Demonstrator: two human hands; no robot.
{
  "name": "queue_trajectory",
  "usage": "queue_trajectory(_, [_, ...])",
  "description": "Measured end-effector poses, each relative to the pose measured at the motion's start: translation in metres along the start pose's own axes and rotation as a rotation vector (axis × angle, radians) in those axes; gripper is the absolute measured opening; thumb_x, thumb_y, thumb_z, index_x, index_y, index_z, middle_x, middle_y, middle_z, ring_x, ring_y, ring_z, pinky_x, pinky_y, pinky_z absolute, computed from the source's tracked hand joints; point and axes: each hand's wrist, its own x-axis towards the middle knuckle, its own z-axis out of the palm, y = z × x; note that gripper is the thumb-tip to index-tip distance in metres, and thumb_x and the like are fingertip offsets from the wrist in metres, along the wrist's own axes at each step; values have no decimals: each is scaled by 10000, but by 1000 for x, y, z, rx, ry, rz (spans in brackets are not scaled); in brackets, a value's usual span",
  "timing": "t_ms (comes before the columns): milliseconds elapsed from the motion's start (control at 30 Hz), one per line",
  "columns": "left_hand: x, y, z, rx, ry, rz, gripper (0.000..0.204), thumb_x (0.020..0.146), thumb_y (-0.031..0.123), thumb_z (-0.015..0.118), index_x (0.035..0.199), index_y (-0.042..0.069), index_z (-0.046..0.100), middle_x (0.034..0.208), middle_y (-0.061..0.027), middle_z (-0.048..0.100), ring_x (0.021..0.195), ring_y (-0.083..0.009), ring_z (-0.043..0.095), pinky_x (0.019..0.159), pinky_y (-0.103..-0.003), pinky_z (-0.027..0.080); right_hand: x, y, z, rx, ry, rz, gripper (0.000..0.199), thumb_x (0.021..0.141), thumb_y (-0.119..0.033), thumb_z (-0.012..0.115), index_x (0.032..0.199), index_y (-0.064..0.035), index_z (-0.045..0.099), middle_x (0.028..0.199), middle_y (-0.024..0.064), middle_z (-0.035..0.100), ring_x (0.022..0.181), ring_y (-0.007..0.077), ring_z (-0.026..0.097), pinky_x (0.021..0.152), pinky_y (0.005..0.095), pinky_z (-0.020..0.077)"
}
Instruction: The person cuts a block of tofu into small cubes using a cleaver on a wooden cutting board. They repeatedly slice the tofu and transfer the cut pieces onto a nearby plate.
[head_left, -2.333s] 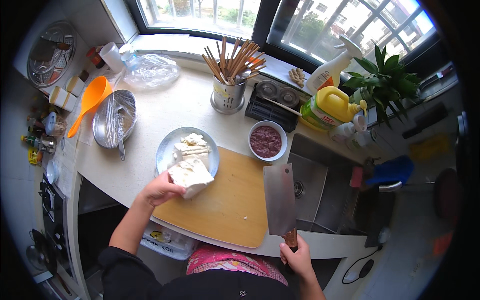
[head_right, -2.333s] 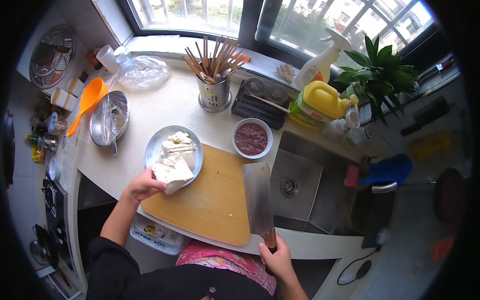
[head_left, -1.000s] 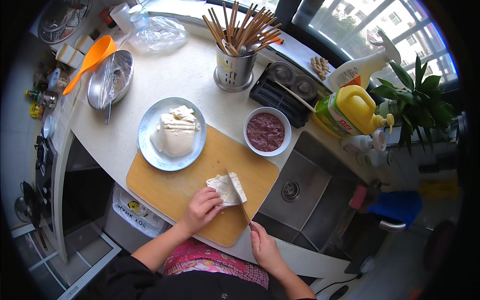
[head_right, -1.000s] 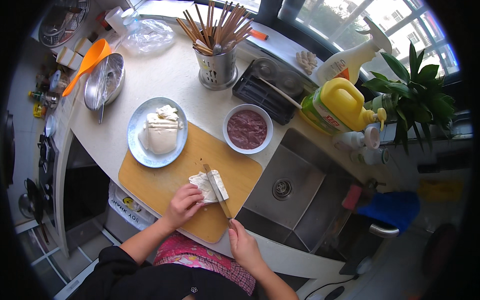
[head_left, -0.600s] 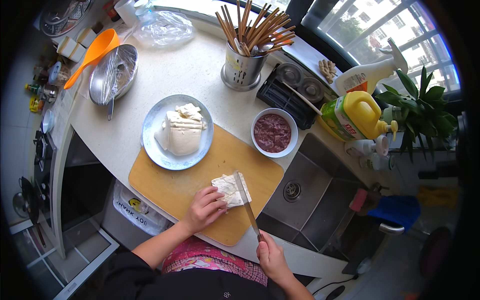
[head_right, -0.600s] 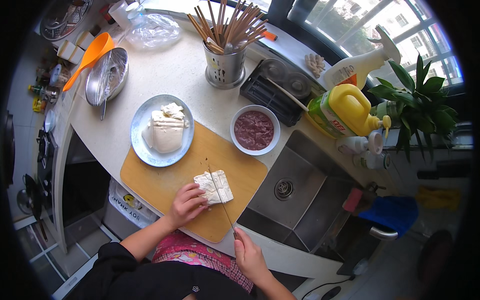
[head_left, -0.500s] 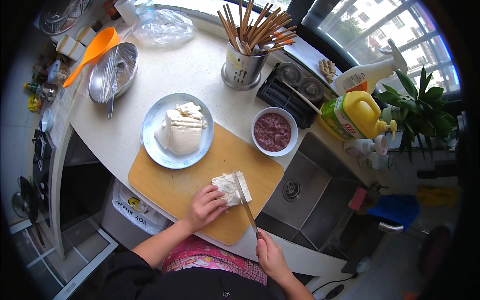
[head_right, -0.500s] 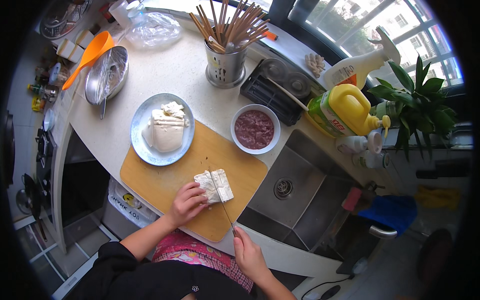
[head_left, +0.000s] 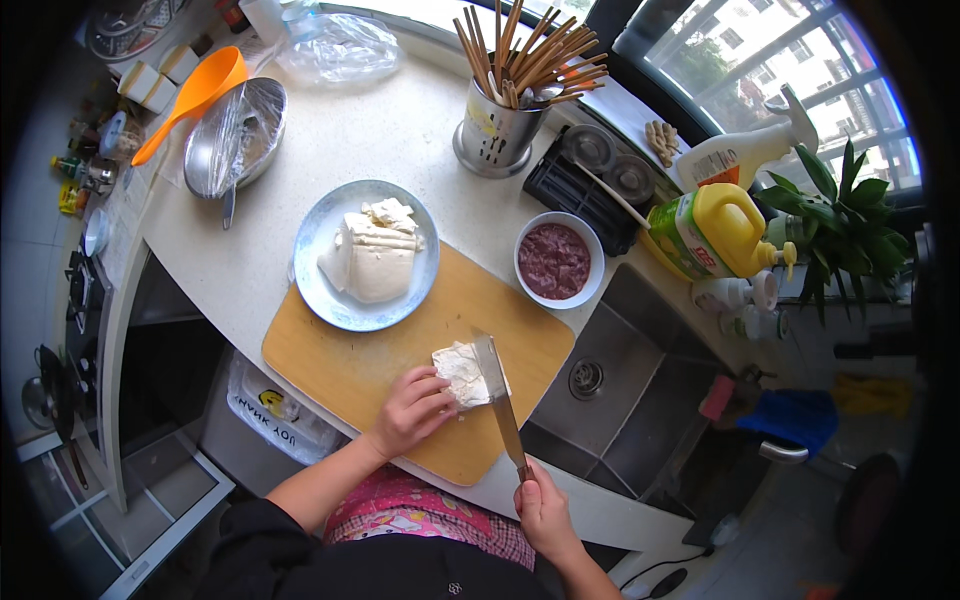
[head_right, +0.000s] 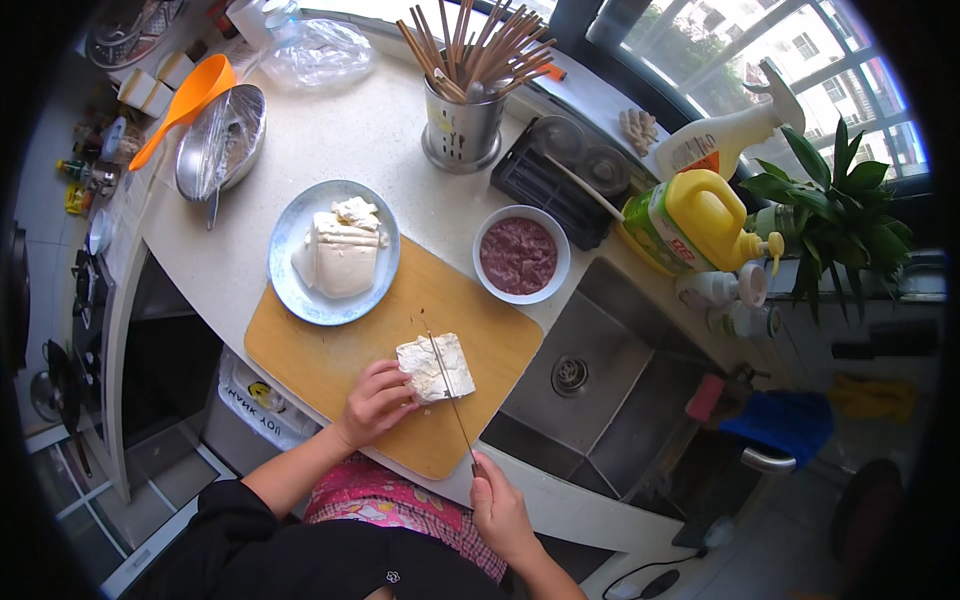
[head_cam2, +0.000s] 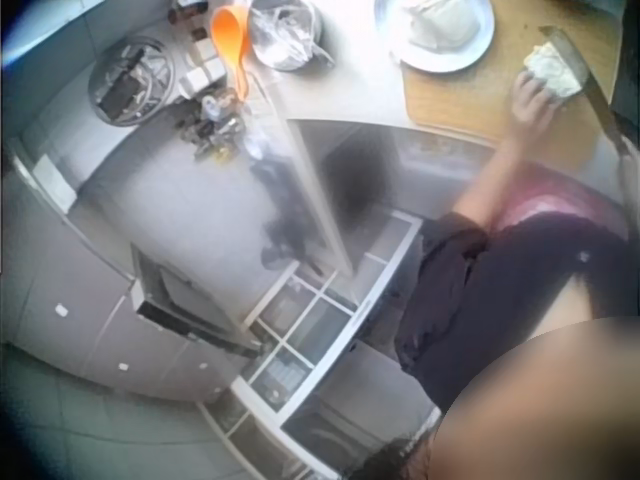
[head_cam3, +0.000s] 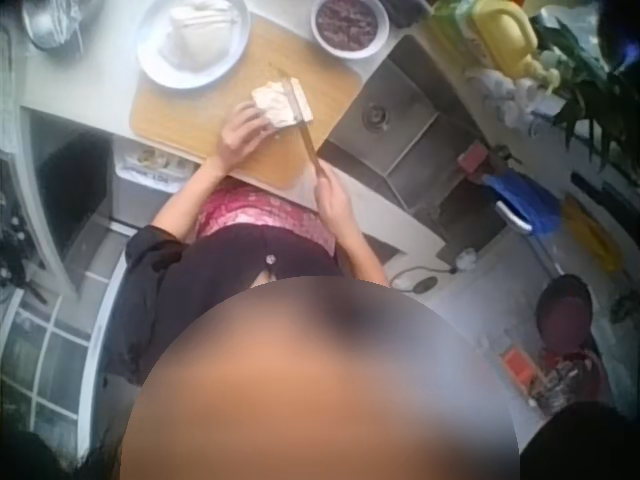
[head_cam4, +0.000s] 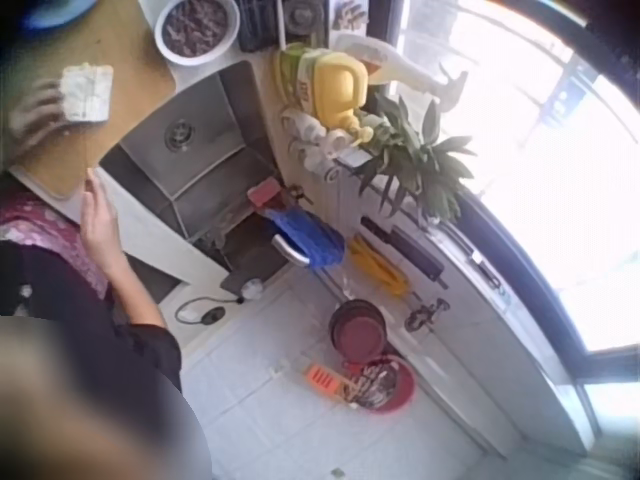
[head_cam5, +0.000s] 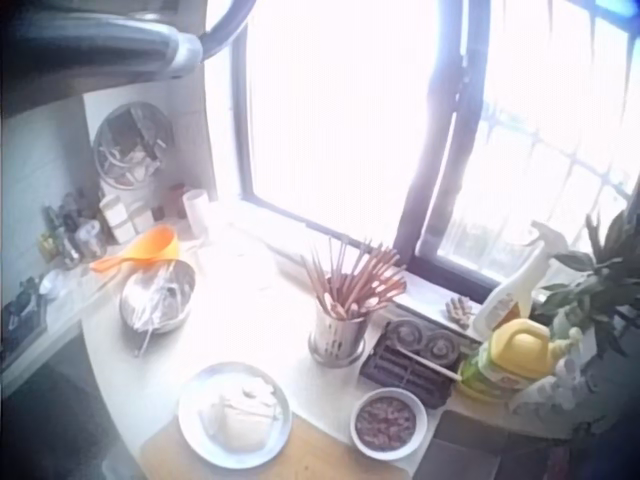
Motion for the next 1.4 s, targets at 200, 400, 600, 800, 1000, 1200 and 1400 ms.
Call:
queue_trajectory(200, [-5, -5, 0, -23, -6, 11, 301, 678, 30, 780, 952, 38, 656, 1039, -109, 630, 1026, -338, 577, 866, -416, 492, 4, 0, 9, -38, -21, 115, 393, 1017, -272, 404, 1283, 3, 493, 658, 42, 545, 583, 120, 537, 552, 280, 446])
queue_trajectory(400, [-5, -6, 0, -46, 7, 6, 290, 686, 33, 775, 948, 28, 654, 1030, -112, 628, 1022, -332, 580, 860, -411, 493, 21, 44, 34, -135, 48, -26, 361, 993, -213, 462, 1268, 20, 490, 832, 163, 633, 720, 257, 655, 657, 354, 497])
queue_trajectory(600, [-5, -3, -3, -30, 43, 9, 267, 694, 15, 763, 934, 23, 647, 1003, -113, 623, 984, -325, 585, 839, -409, 491, -4, -1, 17, -40, 46, -89, 403, 1017, -273, 407, 1303, 1, 479, 650, 41, 530, 564, 111, 526, 542, 269, 439])
queue_trajectory(800, [-4, -5, 0, -79, 64, -20, 241, 698, -9, 751, 907, 14, 635, 964, -119, 619, 920, -323, 592, 803, -401, 495, -4, 5, 30, -73, 31, 13, 391, 1014, -256, 418, 1286, 18, 480, 654, 51, 540, 566, 130, 537, 547, 282, 446])
queue_trajectory(1000, [-5, -7, 2, -103, 63, -19, 221, 701, -12, 749, 886, 3, 629, 954, -124, 617, 906, -317, 595, 789, -399, 497, 12, 31, 48, -143, 40, 43, 367, 998, -216, 449, 1259, 39, 488, 994, 238, 649, 874, 332, 672, 767, 369, 512])
queue_trajectory(1200, [-7, -8, -1, -115, 78, -12, 208, 695, -24, 749, 865, 0, 631, 934, -125, 618, 873, -312, 599, 774, -397, 498, -11, -8, 32, -55, 9, 38, 371, 1000, -222, 451, 1275, 25, 482, 957, 212, 649, 790, 300, 665, 723, 362, 507])
queue_trajectory(1400, [-7, -8, 2, -104, 92, -8, 197, 692, -36, 737, 859, -3, 638, 909, -120, 620, 851, -307, 602, 759, -391, 500, -11, -12, 41, -58, 4, 84, 356, 1007, -216, 430, 1264, 23, 487, 949, 225, 645, 783, 315, 666, 702, 383, 506])
